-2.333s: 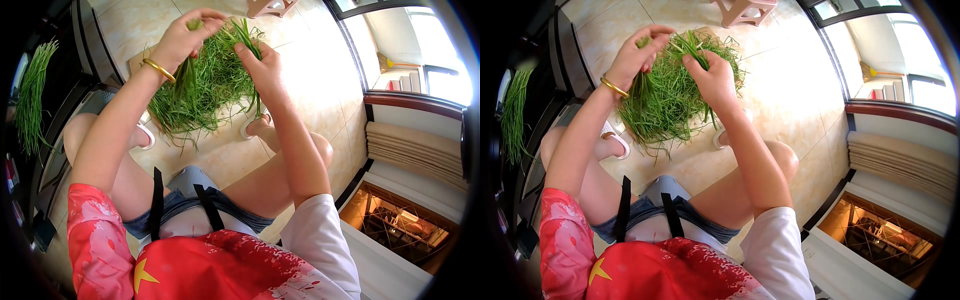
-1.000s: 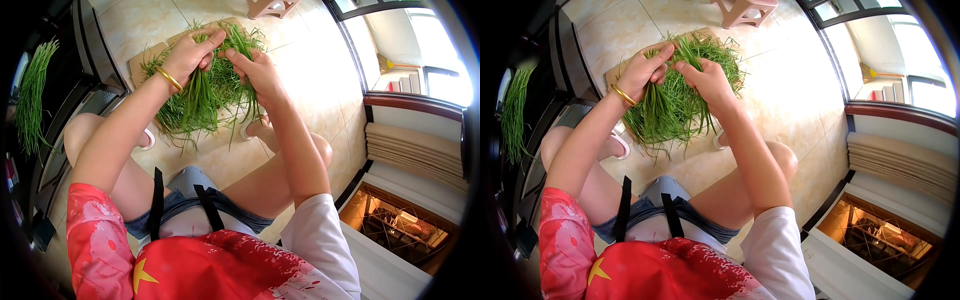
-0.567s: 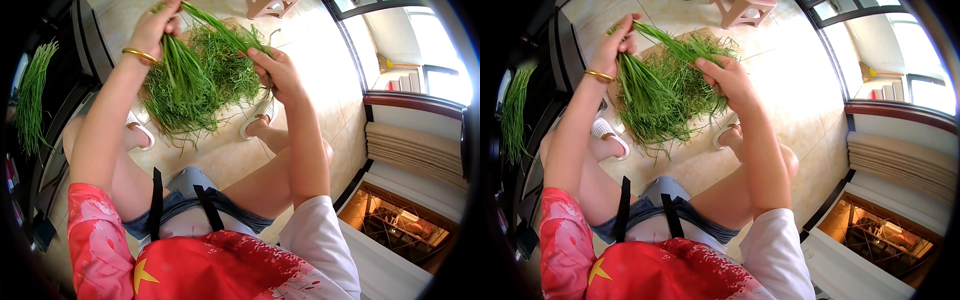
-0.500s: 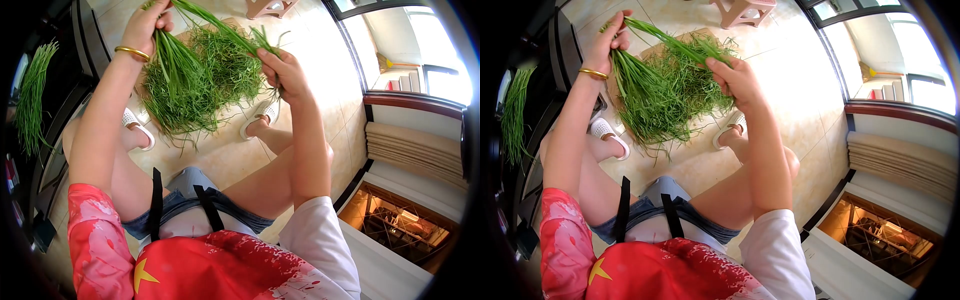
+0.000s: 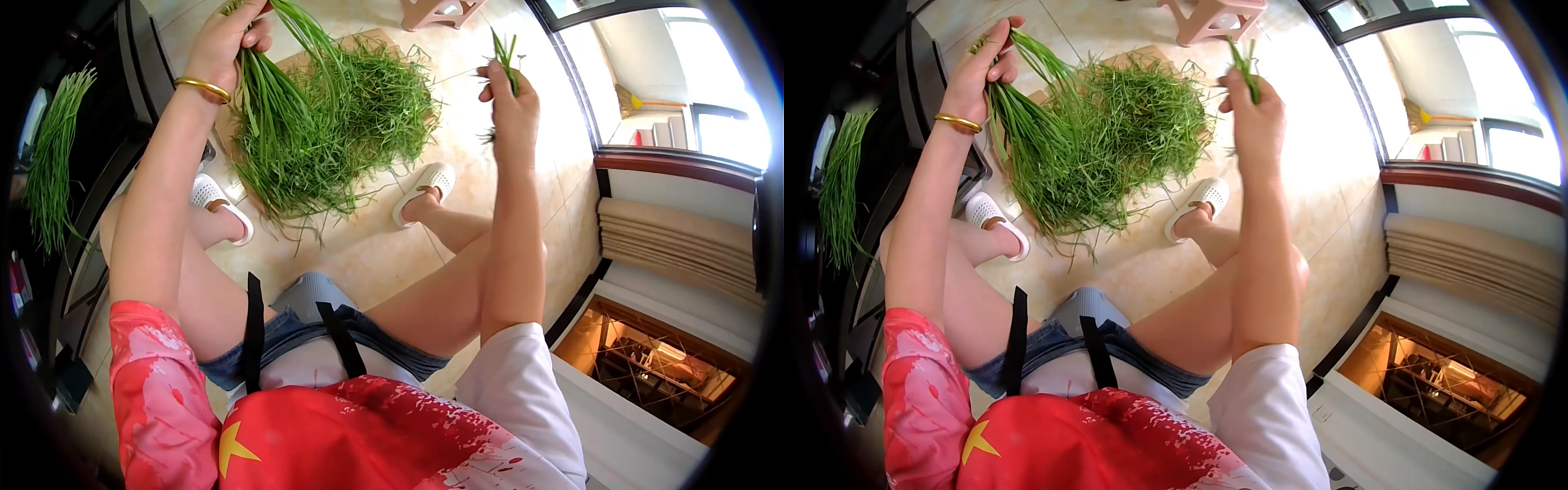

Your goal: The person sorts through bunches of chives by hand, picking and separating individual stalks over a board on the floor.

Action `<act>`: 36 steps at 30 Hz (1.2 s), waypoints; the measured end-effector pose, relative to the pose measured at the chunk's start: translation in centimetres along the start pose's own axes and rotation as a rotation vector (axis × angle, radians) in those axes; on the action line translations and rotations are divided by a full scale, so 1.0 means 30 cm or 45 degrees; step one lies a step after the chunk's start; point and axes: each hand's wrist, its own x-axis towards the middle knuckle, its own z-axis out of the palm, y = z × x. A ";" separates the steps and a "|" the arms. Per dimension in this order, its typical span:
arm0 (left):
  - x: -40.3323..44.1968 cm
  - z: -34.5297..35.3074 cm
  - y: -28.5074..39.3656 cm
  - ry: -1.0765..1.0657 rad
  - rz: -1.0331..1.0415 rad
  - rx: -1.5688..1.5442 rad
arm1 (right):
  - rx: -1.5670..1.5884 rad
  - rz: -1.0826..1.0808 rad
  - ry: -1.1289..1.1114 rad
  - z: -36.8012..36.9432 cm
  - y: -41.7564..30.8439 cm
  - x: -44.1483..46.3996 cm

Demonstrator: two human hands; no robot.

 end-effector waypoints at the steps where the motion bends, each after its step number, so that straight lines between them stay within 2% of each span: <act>1: -0.002 0.004 -0.004 -0.003 -0.001 0.002 | 0.233 0.098 -0.072 0.026 -0.020 -0.018; 3: -0.006 0.016 -0.008 -0.041 -0.039 0.041 | 0.483 0.200 -0.241 0.085 -0.034 -0.040; 6: -0.017 0.042 -0.008 -0.127 -0.066 0.090 | 0.498 0.145 -0.298 0.169 -0.078 -0.069; 8: -0.021 0.054 -0.009 -0.169 -0.093 0.139 | 0.610 -0.014 -0.418 0.204 -0.094 -0.071; 13: -0.043 0.096 -0.007 -0.335 -0.130 0.238 | 0.642 -0.042 -0.620 0.252 -0.108 -0.077; 17: -0.052 0.115 -0.006 -0.427 -0.248 0.283 | 0.548 0.041 -0.804 0.258 -0.104 -0.080; 19: -0.057 0.125 0.003 -0.459 -0.277 0.299 | 0.425 0.217 -0.985 0.239 -0.116 -0.078; 20: -0.066 0.134 0.017 -0.504 -0.263 0.330 | 0.424 0.216 -0.986 0.234 -0.115 -0.077; 22: -0.070 0.137 0.025 -0.550 -0.249 0.362 | 0.658 0.300 -1.146 0.228 -0.113 -0.076; 28: -0.070 0.119 0.014 -0.642 -0.226 0.382 | 0.521 0.271 -1.241 0.235 -0.118 -0.098; 36: -0.073 0.116 0.014 -0.615 -0.278 0.289 | 0.446 0.279 -1.163 0.247 -0.114 -0.099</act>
